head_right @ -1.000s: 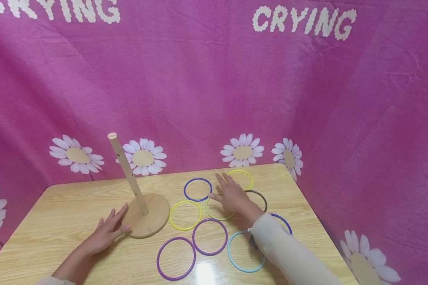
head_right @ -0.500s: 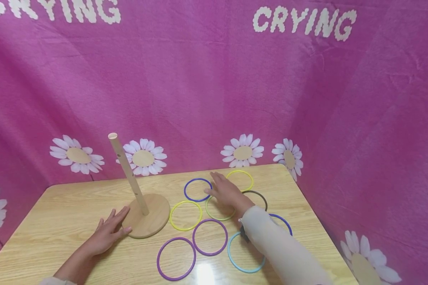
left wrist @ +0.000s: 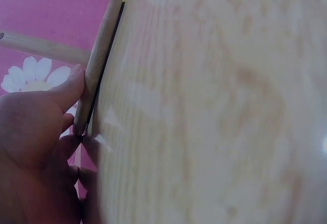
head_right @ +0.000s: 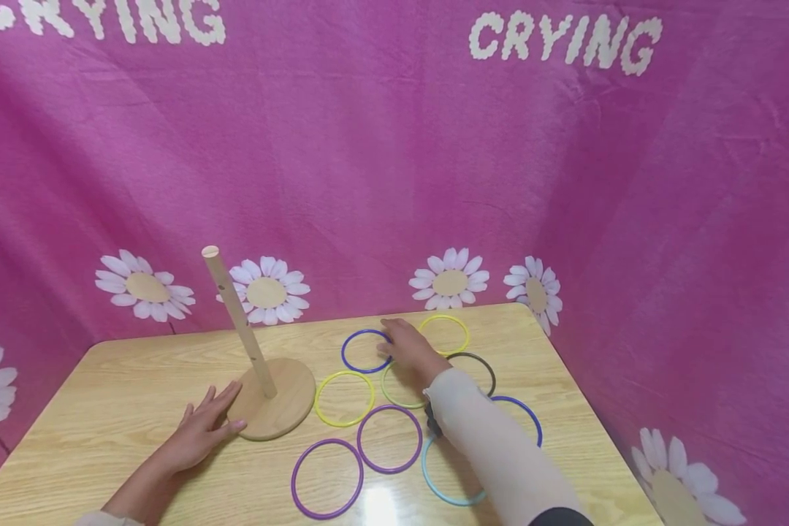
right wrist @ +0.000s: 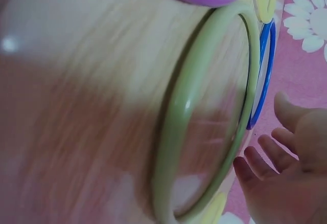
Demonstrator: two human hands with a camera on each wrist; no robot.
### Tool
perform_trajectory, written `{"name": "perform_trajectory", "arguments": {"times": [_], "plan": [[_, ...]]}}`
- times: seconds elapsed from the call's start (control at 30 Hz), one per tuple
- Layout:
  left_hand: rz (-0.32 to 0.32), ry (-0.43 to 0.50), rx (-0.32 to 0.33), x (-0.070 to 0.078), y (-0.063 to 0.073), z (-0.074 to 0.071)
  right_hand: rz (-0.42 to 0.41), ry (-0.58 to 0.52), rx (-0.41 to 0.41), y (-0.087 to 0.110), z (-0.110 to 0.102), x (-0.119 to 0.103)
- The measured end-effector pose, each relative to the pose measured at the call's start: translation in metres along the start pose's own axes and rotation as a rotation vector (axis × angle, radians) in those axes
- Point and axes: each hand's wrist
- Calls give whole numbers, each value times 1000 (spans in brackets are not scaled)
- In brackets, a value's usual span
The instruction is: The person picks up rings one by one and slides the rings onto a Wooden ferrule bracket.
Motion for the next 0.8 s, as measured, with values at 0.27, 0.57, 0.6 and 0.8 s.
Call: {"name": "perform_trajectory", "arguments": {"times": [0.27,0.57,0.6,0.8], "plan": [[20,13,27,-2,-1,2,13,-52,20,-14,5,-5],[-8,0,-8,2,0,0,61,-83,66,-29,10,-4],[-12,2,-10,3,0,0,76,-84,71,-31,11,-4],[-15,5,-11,2,0,0,185,-87,108,-39,13,-4]]}}
Point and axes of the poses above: each hand's wrist, its own y-axis away from the middle knuckle, its own z-axis out of the palm, x = y × z, and after that the axes turned 9 degrees about z, right-handed
